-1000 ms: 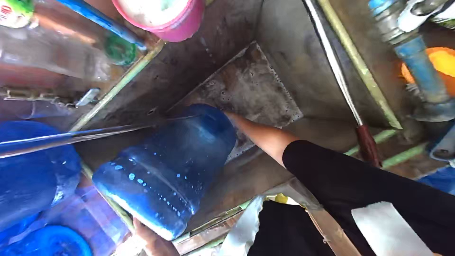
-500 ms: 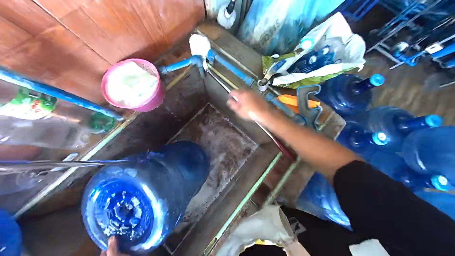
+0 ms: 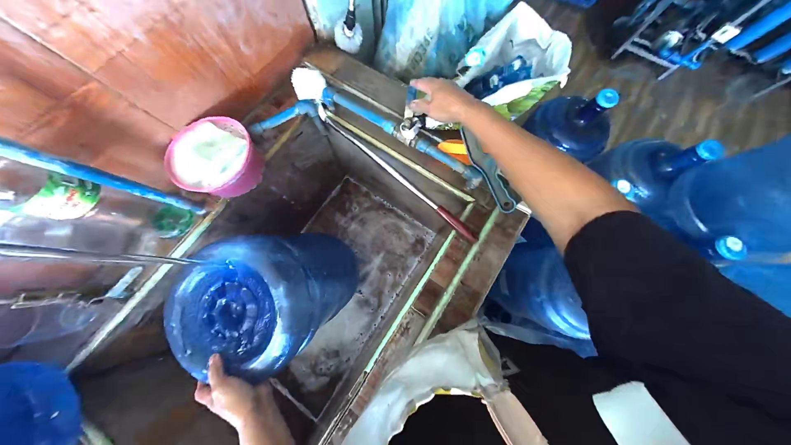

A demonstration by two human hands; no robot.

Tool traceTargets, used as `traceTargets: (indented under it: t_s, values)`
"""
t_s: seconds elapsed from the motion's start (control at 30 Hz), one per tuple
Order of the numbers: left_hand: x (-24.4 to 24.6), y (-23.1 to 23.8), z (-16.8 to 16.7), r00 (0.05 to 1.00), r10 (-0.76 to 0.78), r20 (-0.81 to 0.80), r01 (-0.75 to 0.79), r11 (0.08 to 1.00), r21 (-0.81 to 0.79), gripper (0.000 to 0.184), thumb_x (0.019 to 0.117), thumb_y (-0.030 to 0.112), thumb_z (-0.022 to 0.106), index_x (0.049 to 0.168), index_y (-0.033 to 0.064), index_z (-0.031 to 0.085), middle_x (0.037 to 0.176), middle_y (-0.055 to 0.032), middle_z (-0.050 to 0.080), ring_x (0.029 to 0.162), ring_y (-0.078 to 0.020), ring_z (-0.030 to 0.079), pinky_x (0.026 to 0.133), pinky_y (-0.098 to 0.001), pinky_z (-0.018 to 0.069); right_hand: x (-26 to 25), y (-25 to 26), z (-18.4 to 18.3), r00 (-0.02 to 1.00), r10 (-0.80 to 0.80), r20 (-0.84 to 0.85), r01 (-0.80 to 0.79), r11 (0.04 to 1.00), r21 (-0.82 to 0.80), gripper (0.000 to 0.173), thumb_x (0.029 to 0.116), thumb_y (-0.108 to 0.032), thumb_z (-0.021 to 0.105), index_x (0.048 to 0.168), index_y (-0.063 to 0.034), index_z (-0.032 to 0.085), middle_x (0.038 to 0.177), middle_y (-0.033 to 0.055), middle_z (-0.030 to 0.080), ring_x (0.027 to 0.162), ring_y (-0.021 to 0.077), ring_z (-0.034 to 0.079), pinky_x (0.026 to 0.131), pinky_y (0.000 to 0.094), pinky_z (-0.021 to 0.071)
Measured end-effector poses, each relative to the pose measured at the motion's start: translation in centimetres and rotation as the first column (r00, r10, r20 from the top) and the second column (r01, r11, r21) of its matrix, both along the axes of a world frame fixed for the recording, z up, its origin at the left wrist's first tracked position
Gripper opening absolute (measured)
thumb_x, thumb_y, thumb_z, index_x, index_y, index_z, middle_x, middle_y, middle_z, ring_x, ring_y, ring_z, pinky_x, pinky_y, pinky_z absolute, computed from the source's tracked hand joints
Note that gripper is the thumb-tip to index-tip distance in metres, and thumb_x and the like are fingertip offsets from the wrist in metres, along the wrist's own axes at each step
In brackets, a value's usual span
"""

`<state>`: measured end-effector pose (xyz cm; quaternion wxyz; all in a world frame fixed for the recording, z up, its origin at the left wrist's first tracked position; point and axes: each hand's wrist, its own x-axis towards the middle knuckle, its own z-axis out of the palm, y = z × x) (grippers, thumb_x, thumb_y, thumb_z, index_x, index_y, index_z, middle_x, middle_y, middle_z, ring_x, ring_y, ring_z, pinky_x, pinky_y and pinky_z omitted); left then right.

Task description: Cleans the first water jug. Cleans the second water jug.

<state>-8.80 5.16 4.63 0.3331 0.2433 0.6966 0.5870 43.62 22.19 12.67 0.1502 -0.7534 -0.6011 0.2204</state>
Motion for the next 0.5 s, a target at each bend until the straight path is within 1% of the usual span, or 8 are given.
traceTargets:
  t_s: [0.07, 0.13, 0.23, 0.27, 0.3, 0.33, 0.4, 0.5]
  values:
    - [0.0, 0.1, 0.0, 1.0, -0.008, 0.002, 0.008, 1.0, -0.001, 0.045, 0.1082, 0.017, 0.044, 0.147, -0.0021, 0.033, 0.128, -0.014, 0.056, 0.11, -0.0138, 0.061, 0.096, -0.0339, 0.0537, 0.6, -4.9, 1.1, 0.99, -0.089, 0.109, 0.083, 0.995, 0.056, 0.05, 0.106, -0.024, 0.053, 0.153, -0.0077, 0.047, 0.151, 0.0222, 0.052, 0.141, 0.0409, 0.048, 0.114, 0.0615, 0.0381]
    - [0.2, 0.0, 0.1, 1.0, -0.005, -0.002, 0.005, 1.0, -0.018, 0.047, 0.1085, 0.018, 0.044, 0.149, -0.0018, 0.03, 0.13, -0.0147, 0.054, 0.112, -0.0139, 0.06, 0.098, -0.0333, 0.0524, 0.9, -10.7, 1.3, 0.954, -0.232, 0.189, 0.228, 0.973, 0.046, 0.049, 0.1017, -0.021, 0.059, 0.147, -0.0025, 0.053, 0.144, 0.0295, 0.052, 0.134, 0.0494, 0.05, 0.104, 0.0669, 0.0433]
    - [0.3, 0.5, 0.0, 1.0, -0.011, -0.008, 0.011, 1.0, -0.019, 0.047, 0.1087, 0.02, 0.044, 0.149, -0.0014, 0.032, 0.131, -0.0144, 0.054, 0.113, -0.0144, 0.06, 0.097, -0.0342, 0.0526, 0.3, -17.8, -0.8, 0.921, -0.317, 0.225, 0.345, 0.934, -0.096, 0.064, 0.098, -0.029, 0.068, 0.15, 0.0002, 0.045, 0.143, 0.0363, 0.048, 0.129, 0.0559, 0.051, 0.097, 0.0718, 0.0443]
    - [0.4, 0.7, 0.0, 1.0, -0.019, -0.013, 0.019, 1.0, -0.02, 0.046, 0.1085, 0.021, 0.045, 0.148, -0.0012, 0.034, 0.13, -0.0138, 0.055, 0.112, -0.0142, 0.06, 0.096, -0.0344, 0.0531, -0.2, -19.2, -1.7, 0.924, -0.331, 0.194, 0.36, 0.923, -0.14, 0.071, 0.0968, -0.031, 0.071, 0.153, 0.0, 0.041, 0.144, 0.0359, 0.048, 0.13, 0.0553, 0.05, 0.1, 0.0718, 0.0426]
    - [0.5, 0.8, 0.2, 0.999, -0.03, -0.018, 0.03, 0.999, -0.026, 0.045, 0.1084, 0.021, 0.045, 0.146, -0.0011, 0.036, 0.129, -0.0134, 0.056, 0.111, -0.0142, 0.061, 0.096, -0.0348, 0.0534, -0.6, -20.2, -2.7, 0.925, -0.347, 0.157, 0.371, 0.913, -0.17, 0.074, 0.0968, -0.03, 0.071, 0.156, -0.0016, 0.037, 0.144, 0.0341, 0.049, 0.128, 0.0534, 0.053, 0.1, 0.0704, 0.044]
    - [0.6, 0.9, 0.3, 0.999, -0.039, -0.025, 0.038, 0.999, -0.033, 0.043, 0.1081, 0.021, 0.046, 0.145, -0.0008, 0.039, 0.127, -0.0127, 0.058, 0.11, -0.0138, 0.062, 0.095, -0.035, 0.054, -0.9, -20.8, -3.7, 0.923, -0.364, 0.125, 0.381, 0.908, -0.172, 0.069, 0.0973, -0.027, 0.07, 0.155, -0.0022, 0.041, 0.143, 0.0318, 0.051, 0.126, 0.0511, 0.056, 0.098, 0.0685, 0.0459]
    - [0.6, 1.2, 0.4, 0.997, -0.069, -0.038, 0.067, 0.996, -0.053, 0.043, 0.108, 0.023, 0.046, 0.144, 0.0001, 0.041, 0.127, -0.0125, 0.058, 0.11, -0.0141, 0.062, 0.095, -0.0357, 0.0537, -0.7, -21.6, -5.2, 0.916, -0.389, 0.094, 0.399, 0.909, -0.122, 0.05, 0.0993, -0.021, 0.064, 0.142, 0.002, 0.054, 0.14, 0.0291, 0.054, 0.124, 0.0477, 0.058, 0.098, 0.0651, 0.0479]
    - [0.0, 1.4, 0.1, 0.995, -0.092, -0.048, 0.089, 0.994, -0.062, 0.045, 0.1086, 0.027, 0.047, 0.145, 0.0008, 0.042, 0.131, -0.0145, 0.058, 0.114, -0.0169, 0.062, 0.097, -0.0382, 0.0535, -0.2, -23.2, -4.8, 0.908, -0.411, 0.077, 0.414, 0.91, -0.023, 0.04, 0.1011, -0.019, 0.059, 0.133, 0.006, 0.059, 0.137, 0.0286, 0.056, 0.122, 0.0469, 0.059, 0.097, 0.0644, 0.0487]
